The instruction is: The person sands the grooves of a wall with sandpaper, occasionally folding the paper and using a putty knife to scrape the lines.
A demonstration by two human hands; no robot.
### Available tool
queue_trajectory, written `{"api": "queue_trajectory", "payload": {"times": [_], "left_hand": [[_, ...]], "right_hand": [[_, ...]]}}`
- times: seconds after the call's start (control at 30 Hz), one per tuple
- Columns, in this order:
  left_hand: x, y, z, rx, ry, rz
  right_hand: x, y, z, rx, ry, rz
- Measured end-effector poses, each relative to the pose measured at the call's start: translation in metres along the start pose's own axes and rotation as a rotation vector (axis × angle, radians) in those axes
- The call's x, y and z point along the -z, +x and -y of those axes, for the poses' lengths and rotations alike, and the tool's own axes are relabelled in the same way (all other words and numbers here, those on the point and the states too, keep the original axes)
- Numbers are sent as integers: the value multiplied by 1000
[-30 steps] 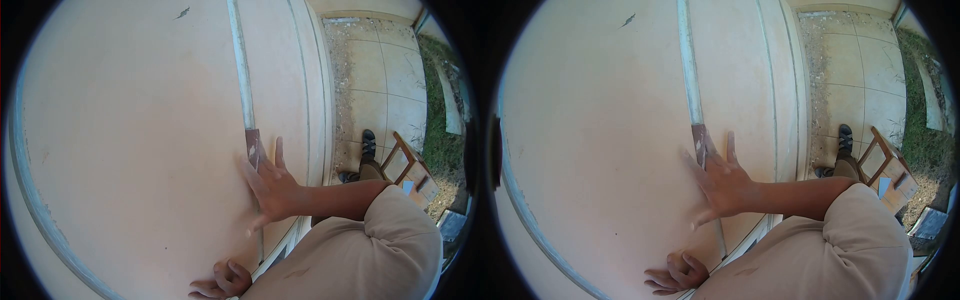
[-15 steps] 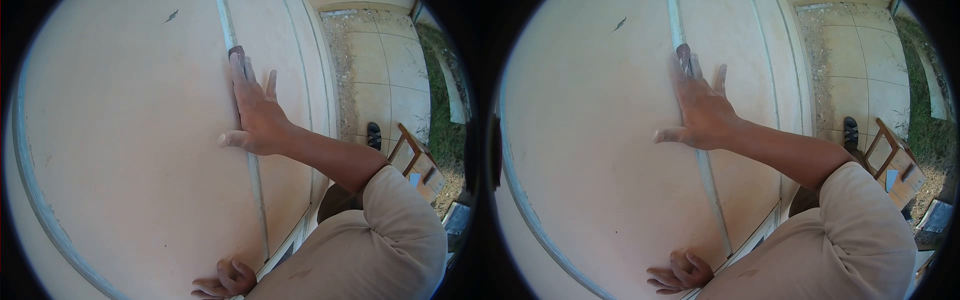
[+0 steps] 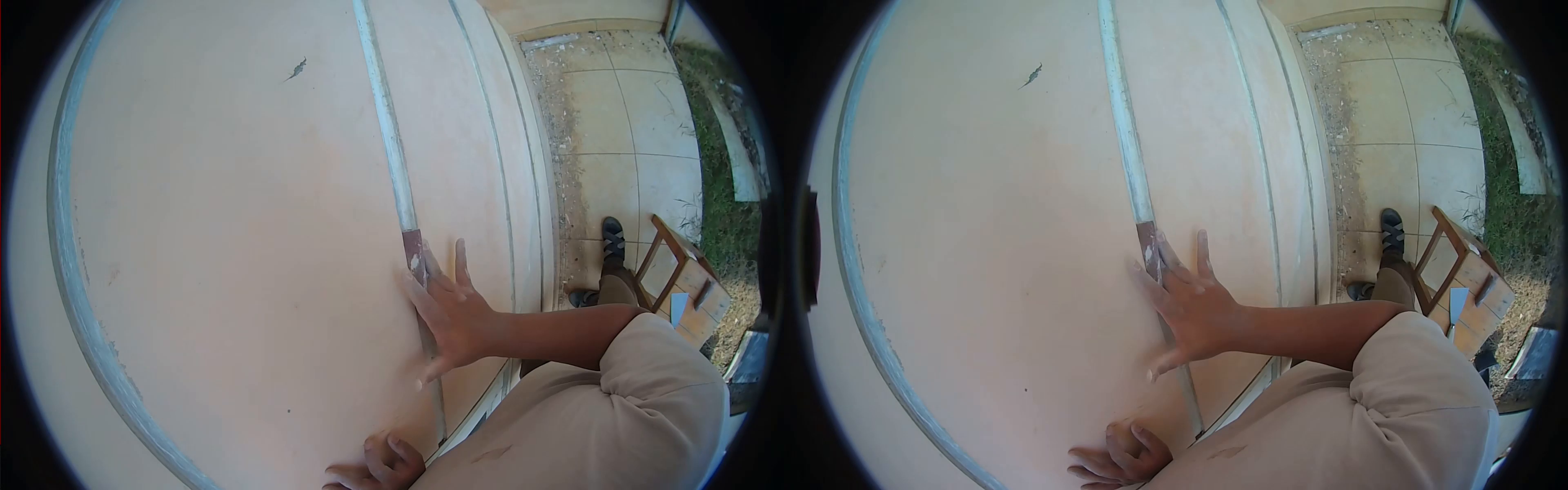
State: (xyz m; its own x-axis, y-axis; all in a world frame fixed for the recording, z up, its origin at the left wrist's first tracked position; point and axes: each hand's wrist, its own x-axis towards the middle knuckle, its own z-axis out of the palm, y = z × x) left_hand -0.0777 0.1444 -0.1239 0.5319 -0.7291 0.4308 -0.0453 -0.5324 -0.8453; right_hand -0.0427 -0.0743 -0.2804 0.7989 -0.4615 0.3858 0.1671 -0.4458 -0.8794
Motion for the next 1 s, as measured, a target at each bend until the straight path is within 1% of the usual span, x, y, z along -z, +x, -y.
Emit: {"api": "queue_trajectory", "payload": {"times": [0.07, 0.13, 0.2, 0.23, 0.27, 0.3, 0.33, 0.37, 0.4, 0.43, 0.47, 0.5, 0.57, 0.6, 0.63, 0.67, 0.77, 0.8, 0.83, 0.87, 0.9, 0.97, 1.0], "left_hand": [[-24, -10, 10, 29, -96, -233], [-22, -10, 13, 12, -85, -234], [-23, -6, 7, 21, -96, -248], [-11, 0, 2, 19, -106, -258], [5, 6, -3, 14, -112, -205], [14, 10, -8, 14, -116, -149], [3, 8, -6, 23, -121, -148], [-15, 1, 1, 28, -106, -196], [-23, -8, 7, 28, -83, -235], [-20, -11, 11, 16, -68, -216], [-19, -8, 10, 21, -93, -222], [-21, -5, 7, 34, -128, -241], [-22, -6, 7, 40, -118, -237], [-23, -6, 6, 48, -105, -224], [-24, -4, 6, 55, -116, -235], [-23, -5, 6, 35, -114, -257], [-25, -4, 2, 17, -142, -248], [-22, -6, 8, 0, -173, -231], [-21, -6, 9, -2, -163, -229], [-23, -4, 5, 11, -167, -236], [-23, -5, 4, 25, -172, -240], [-21, -7, 5, 26, -178, -239], [-20, -7, 4, 22, -181, -228]], "right_hand": [[8, 6, -2, 13, 98, 67], [33, 59, -24, -109, 148, -185], [39, 77, -26, -140, 125, -208], [43, 80, -27, -175, 109, -222], [35, 61, -20, -174, 99, -234], [16, 26, -8, -118, 83, -101], [6, 6, -3, -60, 70, 41], [9, 9, -4, -57, 70, 52], [14, 15, -6, -64, 33, -7], [18, 24, -7, -79, 5, -68], [31, 50, -21, -118, 92, -166], [42, 70, -28, -116, 90, -174], [60, 92, -32, -216, 168, -184], [47, 75, -21, -209, 162, -195], [32, 48, -13, -124, 150, -188], [15, 16, -5, -72, 117, -56], [10, 6, 8, -33, 132, 3], [8, 21, -7, -88, 143, -103], [29, 52, -17, -173, 160, -148], [42, 81, -33, -212, 208, -249], [44, 85, -30, -200, 203, -253], [47, 86, -27, -242, 277, -268], [35, 61, -20, -202, 207, -158]]}}
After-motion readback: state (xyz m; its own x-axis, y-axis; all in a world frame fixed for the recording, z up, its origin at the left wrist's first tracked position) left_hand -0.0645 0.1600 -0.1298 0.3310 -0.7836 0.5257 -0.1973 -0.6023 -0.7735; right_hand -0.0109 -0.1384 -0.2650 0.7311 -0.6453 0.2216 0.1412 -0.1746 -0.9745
